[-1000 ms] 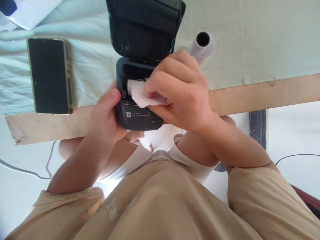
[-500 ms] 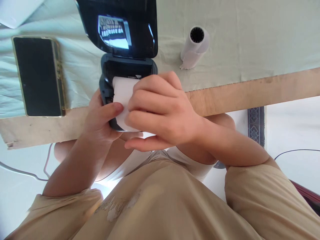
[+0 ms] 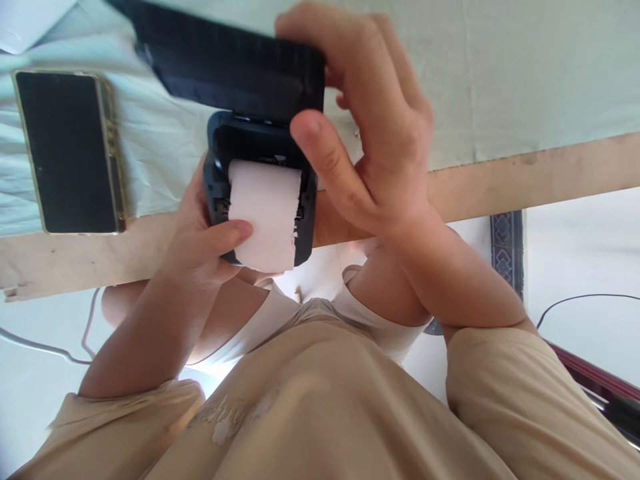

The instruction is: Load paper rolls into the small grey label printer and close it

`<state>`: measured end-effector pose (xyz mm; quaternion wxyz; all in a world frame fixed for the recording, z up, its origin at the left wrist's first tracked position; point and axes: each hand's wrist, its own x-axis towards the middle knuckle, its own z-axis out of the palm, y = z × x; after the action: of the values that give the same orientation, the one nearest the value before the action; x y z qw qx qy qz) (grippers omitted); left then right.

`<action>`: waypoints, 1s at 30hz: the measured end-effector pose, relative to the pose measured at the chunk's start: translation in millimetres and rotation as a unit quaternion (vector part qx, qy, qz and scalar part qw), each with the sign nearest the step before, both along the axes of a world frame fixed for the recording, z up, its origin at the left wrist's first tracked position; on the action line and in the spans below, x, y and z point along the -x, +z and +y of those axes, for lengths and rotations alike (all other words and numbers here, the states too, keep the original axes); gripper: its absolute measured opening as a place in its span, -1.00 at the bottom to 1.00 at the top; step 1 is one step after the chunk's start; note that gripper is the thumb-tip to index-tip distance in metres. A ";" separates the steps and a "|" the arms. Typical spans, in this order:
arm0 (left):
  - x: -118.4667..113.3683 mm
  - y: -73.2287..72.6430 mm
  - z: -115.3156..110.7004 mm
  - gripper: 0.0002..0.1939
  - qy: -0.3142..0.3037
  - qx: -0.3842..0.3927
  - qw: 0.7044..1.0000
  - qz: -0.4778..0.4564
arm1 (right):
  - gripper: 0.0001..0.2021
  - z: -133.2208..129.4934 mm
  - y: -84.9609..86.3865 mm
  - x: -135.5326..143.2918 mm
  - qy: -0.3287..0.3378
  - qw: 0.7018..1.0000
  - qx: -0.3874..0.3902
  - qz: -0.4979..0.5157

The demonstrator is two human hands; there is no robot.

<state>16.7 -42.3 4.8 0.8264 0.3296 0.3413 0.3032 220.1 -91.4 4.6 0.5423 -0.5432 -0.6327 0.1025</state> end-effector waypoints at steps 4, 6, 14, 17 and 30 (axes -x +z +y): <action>2.1 -1.7 1.3 -0.40 0.010 0.007 1.000 0.001 | -0.58 9.4 -6.1 -9.3 0.021 0.980 -0.105 -0.165; 2.4 -2.0 1.4 -0.40 0.024 0.019 1.000 -0.001 | -0.50 12.7 -12.9 -14.7 0.071 0.973 -0.131 -0.178; -0.3 -6.5 1.2 -0.24 0.037 0.028 0.999 0.003 | -0.40 5.3 -17.0 -9.3 0.142 0.974 -0.030 -0.175; 0.2 -6.6 2.0 -0.18 0.020 0.006 1.000 -0.007 | -0.35 5.1 -14.4 -9.7 0.159 0.968 -0.036 -0.190; 7.1 -0.4 0.4 -0.23 0.002 0.009 1.000 0.020 | -0.47 1.7 -19.8 -7.0 0.142 0.980 -0.013 -0.140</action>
<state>9.5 -41.9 4.5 0.8218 0.3278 0.3606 0.2952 227.1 -89.7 -15.2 0.4353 -0.4497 -0.7743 0.0933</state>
